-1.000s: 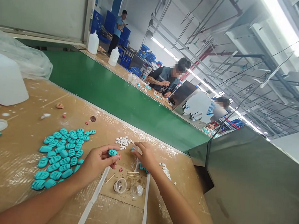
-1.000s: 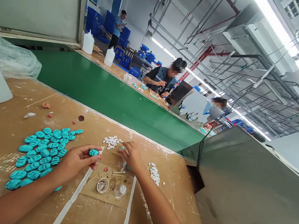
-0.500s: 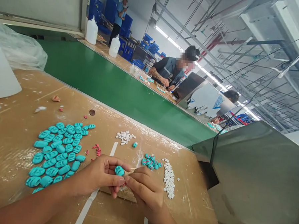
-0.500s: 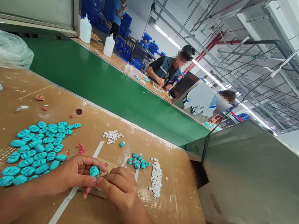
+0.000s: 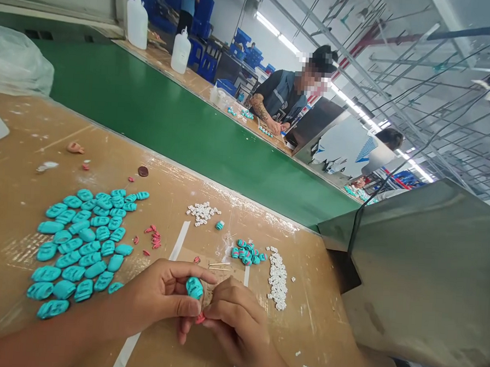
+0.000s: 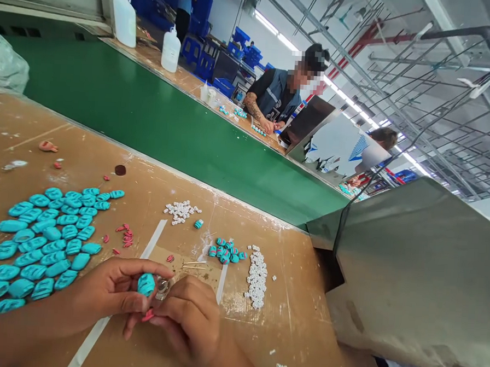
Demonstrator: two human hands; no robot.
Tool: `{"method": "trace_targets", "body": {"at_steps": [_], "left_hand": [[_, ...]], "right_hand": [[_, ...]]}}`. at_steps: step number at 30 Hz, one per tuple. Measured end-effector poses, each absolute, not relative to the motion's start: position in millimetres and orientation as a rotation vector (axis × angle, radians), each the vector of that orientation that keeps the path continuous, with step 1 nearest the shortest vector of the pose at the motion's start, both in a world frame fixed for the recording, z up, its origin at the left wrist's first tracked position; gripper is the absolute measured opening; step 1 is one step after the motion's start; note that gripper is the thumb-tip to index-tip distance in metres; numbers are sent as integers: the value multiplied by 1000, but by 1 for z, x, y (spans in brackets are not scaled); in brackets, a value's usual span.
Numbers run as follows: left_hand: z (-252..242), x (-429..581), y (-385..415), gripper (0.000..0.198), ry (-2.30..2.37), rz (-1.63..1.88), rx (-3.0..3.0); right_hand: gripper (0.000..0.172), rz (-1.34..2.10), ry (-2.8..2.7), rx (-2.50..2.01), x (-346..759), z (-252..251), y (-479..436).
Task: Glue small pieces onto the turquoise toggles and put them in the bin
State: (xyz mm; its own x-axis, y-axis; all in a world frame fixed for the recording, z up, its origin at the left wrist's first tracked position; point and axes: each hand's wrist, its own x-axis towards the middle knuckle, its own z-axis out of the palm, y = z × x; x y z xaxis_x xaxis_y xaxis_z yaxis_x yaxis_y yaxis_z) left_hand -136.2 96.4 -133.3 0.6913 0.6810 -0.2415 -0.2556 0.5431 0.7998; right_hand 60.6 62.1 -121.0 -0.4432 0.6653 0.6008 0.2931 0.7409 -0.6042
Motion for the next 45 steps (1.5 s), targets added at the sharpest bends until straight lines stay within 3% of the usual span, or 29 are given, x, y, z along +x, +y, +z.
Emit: {"method": "trace_targets", "body": {"at_steps": [6,20,35,45], "left_hand": [[-121,-142,90,48,908,786,1350],[-130,-146,102,60,640,550,1942],[-149,-142,98,66,582,574,2266],[-136,-145,98,71,469,711,2247]], "right_hand": [[15,660,-1900,-919,61,-116,59],[17,587,-2116,-1061,54,-111,55],[15,340,-2304,-1088,54,-102,52],[13,648,-1928,-1150,52,-104,52]]}}
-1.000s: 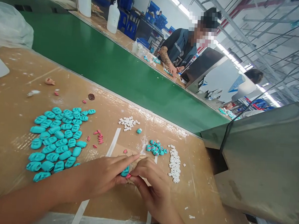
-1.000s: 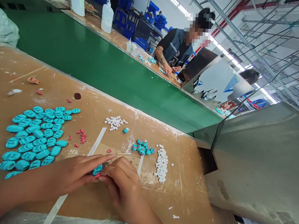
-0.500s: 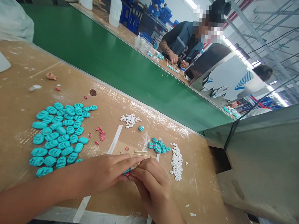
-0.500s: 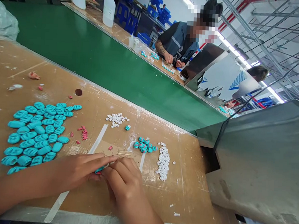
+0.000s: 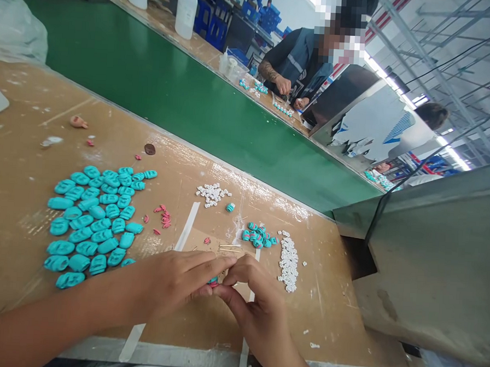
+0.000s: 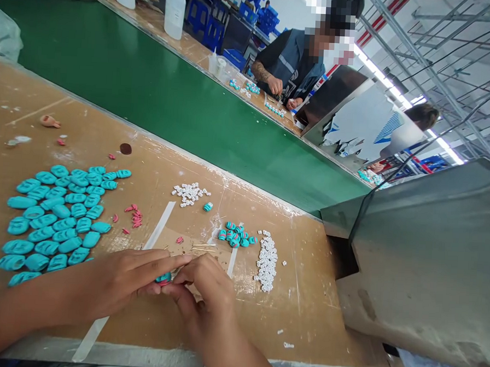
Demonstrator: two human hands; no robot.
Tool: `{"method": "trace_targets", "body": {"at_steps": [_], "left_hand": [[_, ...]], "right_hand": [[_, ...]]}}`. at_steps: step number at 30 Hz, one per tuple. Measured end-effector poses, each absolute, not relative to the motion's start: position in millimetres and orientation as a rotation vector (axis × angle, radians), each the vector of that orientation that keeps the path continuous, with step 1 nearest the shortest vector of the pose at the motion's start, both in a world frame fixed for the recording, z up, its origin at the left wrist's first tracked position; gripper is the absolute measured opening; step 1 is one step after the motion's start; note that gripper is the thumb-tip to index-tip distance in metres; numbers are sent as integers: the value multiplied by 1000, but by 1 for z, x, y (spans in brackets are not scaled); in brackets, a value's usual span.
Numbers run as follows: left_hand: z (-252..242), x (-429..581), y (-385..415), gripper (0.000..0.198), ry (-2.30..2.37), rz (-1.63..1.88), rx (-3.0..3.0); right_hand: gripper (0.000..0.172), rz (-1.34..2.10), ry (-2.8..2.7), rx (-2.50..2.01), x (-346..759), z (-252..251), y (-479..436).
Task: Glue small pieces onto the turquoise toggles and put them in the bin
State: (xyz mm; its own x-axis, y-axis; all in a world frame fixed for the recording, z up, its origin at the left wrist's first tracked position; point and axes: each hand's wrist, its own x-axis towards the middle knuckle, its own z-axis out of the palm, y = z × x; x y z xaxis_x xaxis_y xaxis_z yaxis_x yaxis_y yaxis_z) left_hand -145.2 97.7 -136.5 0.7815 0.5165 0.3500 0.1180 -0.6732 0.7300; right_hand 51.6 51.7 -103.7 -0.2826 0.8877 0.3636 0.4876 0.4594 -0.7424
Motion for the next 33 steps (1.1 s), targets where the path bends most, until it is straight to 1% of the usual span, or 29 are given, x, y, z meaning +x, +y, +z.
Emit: {"method": "trace_targets", "body": {"at_steps": [2,5,7,11,14,18,25,30,33], "left_hand": [[-136,-146,98,67,459,761,2240],[-135,-148,98,62,454,756,2189],[-134,-149,98,57,456,710,2122],[-130,-153,97,49,456,575,1890],[-127,-155,94,51,478,507,1736],[-125,-155,93,55,466,491,1697],[-124,-155,94,59,360,539,1748],[-127,-153,90,54,321,619,1672],[-131,-152,86,47,314,684,1597]], "right_hand": [[12,634,-1929,-1104,50,-103,50],[23,549,-1996,-999,50,-103,48],[26,491,-2062,-957,52,-102,48],[21,551,-2150,-883,56,-100,51],[13,591,-2127,-826,56,-100,53],[6,634,-2055,-811,53,-103,55],[8,726,-1959,-789,48,-100,56],[8,809,-1867,-794,46,-105,56],[9,860,-1814,-796,47,-110,55]]}}
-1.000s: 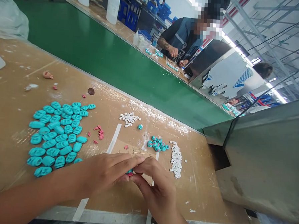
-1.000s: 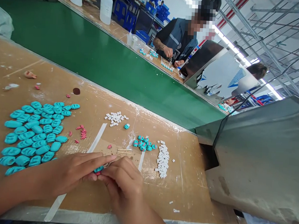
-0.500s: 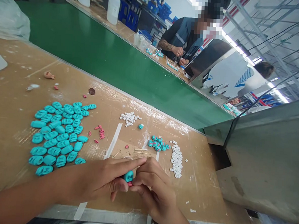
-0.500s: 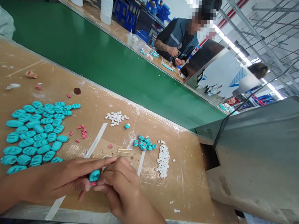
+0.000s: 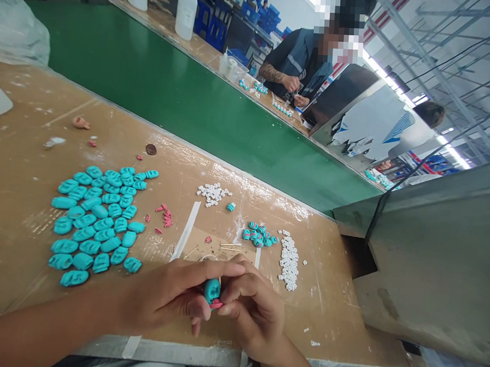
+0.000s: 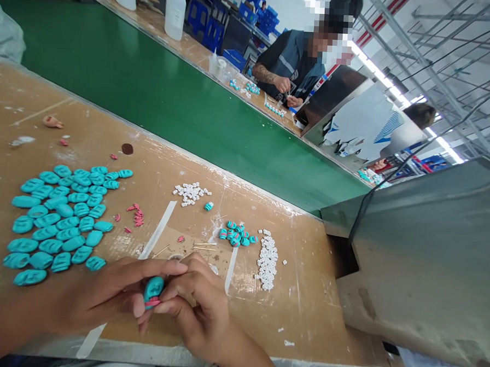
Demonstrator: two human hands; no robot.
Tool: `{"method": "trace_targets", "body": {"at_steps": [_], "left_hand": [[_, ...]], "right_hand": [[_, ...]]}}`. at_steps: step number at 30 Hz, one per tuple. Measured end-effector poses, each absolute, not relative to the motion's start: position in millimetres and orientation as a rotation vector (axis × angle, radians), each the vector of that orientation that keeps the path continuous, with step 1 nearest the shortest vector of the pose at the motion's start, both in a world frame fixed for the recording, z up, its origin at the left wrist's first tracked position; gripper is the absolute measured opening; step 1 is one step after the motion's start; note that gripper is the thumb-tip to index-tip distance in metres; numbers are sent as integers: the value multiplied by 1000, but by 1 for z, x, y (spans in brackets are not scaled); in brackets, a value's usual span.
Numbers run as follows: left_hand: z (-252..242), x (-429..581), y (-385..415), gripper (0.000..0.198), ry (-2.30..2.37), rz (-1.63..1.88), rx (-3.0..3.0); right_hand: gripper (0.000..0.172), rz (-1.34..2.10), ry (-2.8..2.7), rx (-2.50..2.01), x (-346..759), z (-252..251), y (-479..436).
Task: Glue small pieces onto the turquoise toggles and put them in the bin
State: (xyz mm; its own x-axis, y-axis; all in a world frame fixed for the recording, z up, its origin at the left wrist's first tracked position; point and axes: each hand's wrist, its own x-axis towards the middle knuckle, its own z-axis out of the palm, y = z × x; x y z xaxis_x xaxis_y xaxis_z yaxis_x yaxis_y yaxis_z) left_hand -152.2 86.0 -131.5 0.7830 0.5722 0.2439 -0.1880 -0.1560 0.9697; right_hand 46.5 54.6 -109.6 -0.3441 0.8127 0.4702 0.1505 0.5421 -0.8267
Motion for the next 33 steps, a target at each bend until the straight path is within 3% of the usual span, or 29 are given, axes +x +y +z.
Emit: {"method": "trace_targets", "body": {"at_steps": [23,30,33], "left_hand": [[-146,-148,96,53,282,817,1975],[-149,-145,98,53,294,881,2125],[-141,-146,97,51,351,879,2119]], "right_hand": [[5,857,-1927,-918,56,-103,59],[20,904,-1747,-1178,51,-100,53],[18,974,-1566,-1210,46,-107,49]]}}
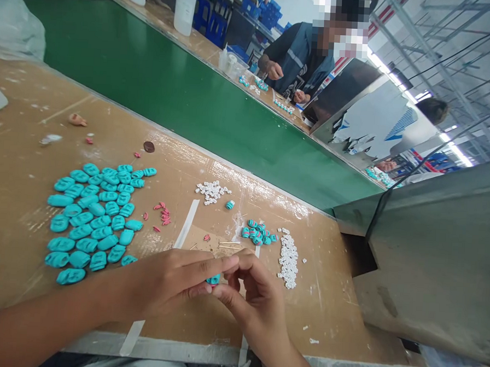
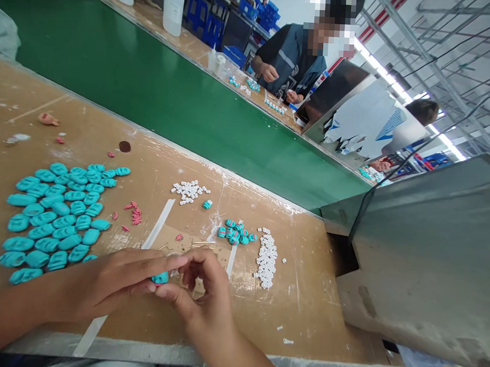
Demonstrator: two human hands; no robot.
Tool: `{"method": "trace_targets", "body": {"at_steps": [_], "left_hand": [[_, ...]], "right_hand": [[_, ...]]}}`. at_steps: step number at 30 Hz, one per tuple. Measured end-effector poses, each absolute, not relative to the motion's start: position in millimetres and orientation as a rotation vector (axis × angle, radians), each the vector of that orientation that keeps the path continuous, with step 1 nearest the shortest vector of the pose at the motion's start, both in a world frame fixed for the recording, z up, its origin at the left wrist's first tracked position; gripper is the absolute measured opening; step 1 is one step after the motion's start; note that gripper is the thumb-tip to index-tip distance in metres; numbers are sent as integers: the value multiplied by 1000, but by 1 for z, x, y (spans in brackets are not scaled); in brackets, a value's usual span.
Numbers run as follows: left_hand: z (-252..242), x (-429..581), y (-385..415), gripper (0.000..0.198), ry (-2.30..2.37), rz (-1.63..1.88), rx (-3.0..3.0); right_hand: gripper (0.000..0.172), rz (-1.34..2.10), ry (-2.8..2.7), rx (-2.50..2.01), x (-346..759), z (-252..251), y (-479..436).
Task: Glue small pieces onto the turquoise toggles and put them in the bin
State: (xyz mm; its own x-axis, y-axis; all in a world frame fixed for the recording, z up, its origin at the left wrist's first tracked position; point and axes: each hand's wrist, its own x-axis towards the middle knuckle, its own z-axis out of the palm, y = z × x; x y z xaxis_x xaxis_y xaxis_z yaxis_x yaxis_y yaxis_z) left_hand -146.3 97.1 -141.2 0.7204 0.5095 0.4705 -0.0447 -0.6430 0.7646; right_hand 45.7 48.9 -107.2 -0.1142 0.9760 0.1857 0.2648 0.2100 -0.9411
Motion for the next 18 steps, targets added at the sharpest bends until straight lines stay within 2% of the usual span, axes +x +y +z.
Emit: {"method": "trace_targets", "body": {"at_steps": [3,8,18], "left_hand": [[-130,-149,97,41,437,818,2067],[-122,-150,98,25,453,779,2027],[-130,-147,95,40,451,863,2218]], "right_hand": [[28,997,-1579,-1126,42,-112,46],[35,881,-1641,-1048,38,-116,44],[33,928,-1488,-968,31,-129,46]]}}
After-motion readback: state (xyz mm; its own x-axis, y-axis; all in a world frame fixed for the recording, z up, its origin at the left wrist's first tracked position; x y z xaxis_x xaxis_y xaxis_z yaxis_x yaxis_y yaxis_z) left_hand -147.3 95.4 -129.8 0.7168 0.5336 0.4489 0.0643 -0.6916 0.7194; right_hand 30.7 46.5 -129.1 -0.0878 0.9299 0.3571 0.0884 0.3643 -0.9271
